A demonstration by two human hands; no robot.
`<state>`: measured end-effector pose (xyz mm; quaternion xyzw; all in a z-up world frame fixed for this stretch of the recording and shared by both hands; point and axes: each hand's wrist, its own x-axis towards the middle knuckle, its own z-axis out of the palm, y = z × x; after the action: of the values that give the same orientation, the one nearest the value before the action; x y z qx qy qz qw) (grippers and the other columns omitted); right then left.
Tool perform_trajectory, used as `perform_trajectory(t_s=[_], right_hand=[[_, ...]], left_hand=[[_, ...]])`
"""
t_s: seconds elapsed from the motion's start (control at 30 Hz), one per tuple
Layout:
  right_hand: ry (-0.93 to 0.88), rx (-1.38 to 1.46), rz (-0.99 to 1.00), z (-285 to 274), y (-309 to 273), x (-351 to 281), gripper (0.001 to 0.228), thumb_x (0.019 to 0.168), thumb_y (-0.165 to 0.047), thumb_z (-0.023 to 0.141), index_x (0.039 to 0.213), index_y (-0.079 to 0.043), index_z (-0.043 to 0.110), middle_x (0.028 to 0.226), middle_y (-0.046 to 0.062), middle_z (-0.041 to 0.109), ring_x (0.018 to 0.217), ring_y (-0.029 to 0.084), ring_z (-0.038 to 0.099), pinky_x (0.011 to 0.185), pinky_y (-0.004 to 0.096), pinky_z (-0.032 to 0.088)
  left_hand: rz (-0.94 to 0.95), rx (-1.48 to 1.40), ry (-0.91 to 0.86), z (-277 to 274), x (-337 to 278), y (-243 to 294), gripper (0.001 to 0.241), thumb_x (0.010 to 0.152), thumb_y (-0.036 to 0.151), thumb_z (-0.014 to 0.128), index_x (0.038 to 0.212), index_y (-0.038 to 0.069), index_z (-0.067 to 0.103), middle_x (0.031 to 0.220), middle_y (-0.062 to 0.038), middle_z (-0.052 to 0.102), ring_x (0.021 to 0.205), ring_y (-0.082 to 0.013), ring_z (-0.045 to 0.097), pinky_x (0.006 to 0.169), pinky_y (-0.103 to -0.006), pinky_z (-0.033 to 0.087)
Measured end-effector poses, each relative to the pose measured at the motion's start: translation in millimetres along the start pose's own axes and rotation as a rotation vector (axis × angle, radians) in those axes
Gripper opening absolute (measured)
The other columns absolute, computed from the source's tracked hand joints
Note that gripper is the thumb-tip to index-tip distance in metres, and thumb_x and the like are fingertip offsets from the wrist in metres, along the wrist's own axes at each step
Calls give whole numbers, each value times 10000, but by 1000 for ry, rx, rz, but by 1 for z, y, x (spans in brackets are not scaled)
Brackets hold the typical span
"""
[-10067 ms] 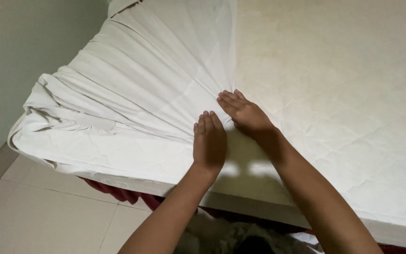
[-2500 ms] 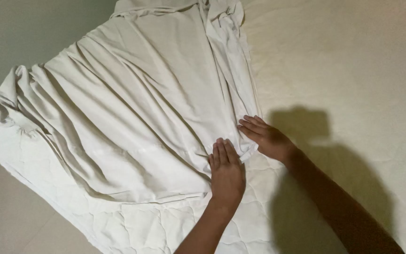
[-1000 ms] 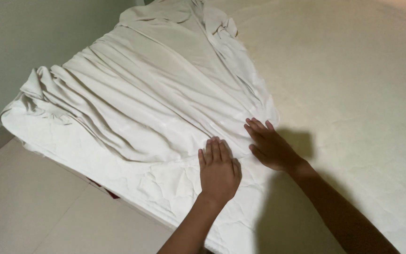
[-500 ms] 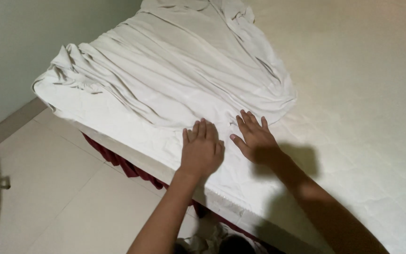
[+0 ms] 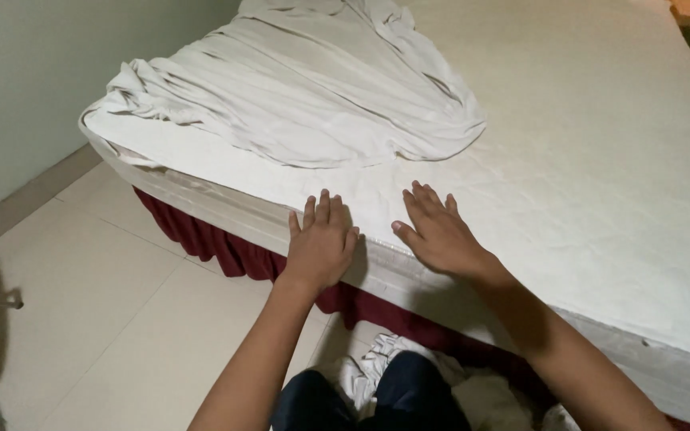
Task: The person picks up a white fitted sheet from a chair and spreads it over a mattress. They then proceed to tuck the elasticized corners of the sheet under the mattress, working around the bed to secure it in place.
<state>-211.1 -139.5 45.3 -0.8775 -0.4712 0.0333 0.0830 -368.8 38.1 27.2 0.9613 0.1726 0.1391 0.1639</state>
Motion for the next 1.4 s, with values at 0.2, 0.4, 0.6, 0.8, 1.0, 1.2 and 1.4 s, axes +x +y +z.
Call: perform_trajectory(t_s=[0.2, 0.4, 0.6, 0.8, 1.0, 1.2, 1.4], right_hand=[[-4, -36, 47, 16, -17, -43, 788, 1028, -572, 327, 1595, -33, 230, 1689, 193, 143, 1571, 345, 109, 1237, 582, 83], [-21, 47, 76, -13, -12, -56, 773, 1035, -557, 350, 1597, -39, 230, 1688, 191, 130, 1567, 345, 97, 1232, 591, 59], [-16, -72, 127, -71, -14, -70, 742, 1015, -535, 420, 1571, -52, 333, 1675, 199, 237, 1564, 340, 214, 1235, 583, 166], [82, 60, 100, -181, -26, -95, 696, 1016, -503, 483, 1516, -29, 392, 1643, 209, 283, 1542, 338, 238, 1206, 603, 194], [195, 73, 140, -258, -29, -125, 688, 1022, -496, 514, 1504, -10, 441, 1603, 245, 355, 1486, 371, 344, 1189, 617, 208], [261, 19, 137, -302, -43, -147, 675, 1010, -475, 544, 1471, 16, 497, 1562, 284, 404, 1432, 419, 403, 1129, 665, 269], [235, 5, 161, -313, -62, -164, 668, 1020, -494, 517, 1478, -9, 480, 1586, 261, 389, 1472, 398, 385, 1149, 692, 240]], left_hand=[[7, 27, -50, 8, -53, 5, 704, 1020, 403, 468, 1571, 4, 287, 1660, -239, 211, 1519, -495, 169, 1201, -671, 148], [4, 12, -143, -20, -58, 36, 733, 987, 356, 510, 1585, 14, 257, 1674, -235, 167, 1516, -518, 150, 1188, -688, 140], [-44, -78, -256, -98, -39, 90, 706, 1020, 352, 477, 1597, 35, 222, 1674, -231, 135, 1529, -506, 111, 1194, -680, 126], [-48, 4, -380, -190, -12, 149, 747, 976, 316, 520, 1594, 43, 202, 1693, -211, 103, 1529, -484, 107, 1193, -670, 135], [-9, -26, -373, -257, 10, 202, 753, 985, 371, 528, 1603, 76, 216, 1694, -184, 125, 1534, -474, 134, 1197, -673, 162], [8, -2, -432, -291, 16, 223, 755, 994, 379, 517, 1608, 80, 194, 1696, -180, 98, 1535, -488, 86, 1199, -678, 131], [57, 34, -455, -317, -9, 225, 769, 988, 340, 531, 1603, 32, 189, 1696, -215, 74, 1535, -512, 41, 1196, -691, 103]])
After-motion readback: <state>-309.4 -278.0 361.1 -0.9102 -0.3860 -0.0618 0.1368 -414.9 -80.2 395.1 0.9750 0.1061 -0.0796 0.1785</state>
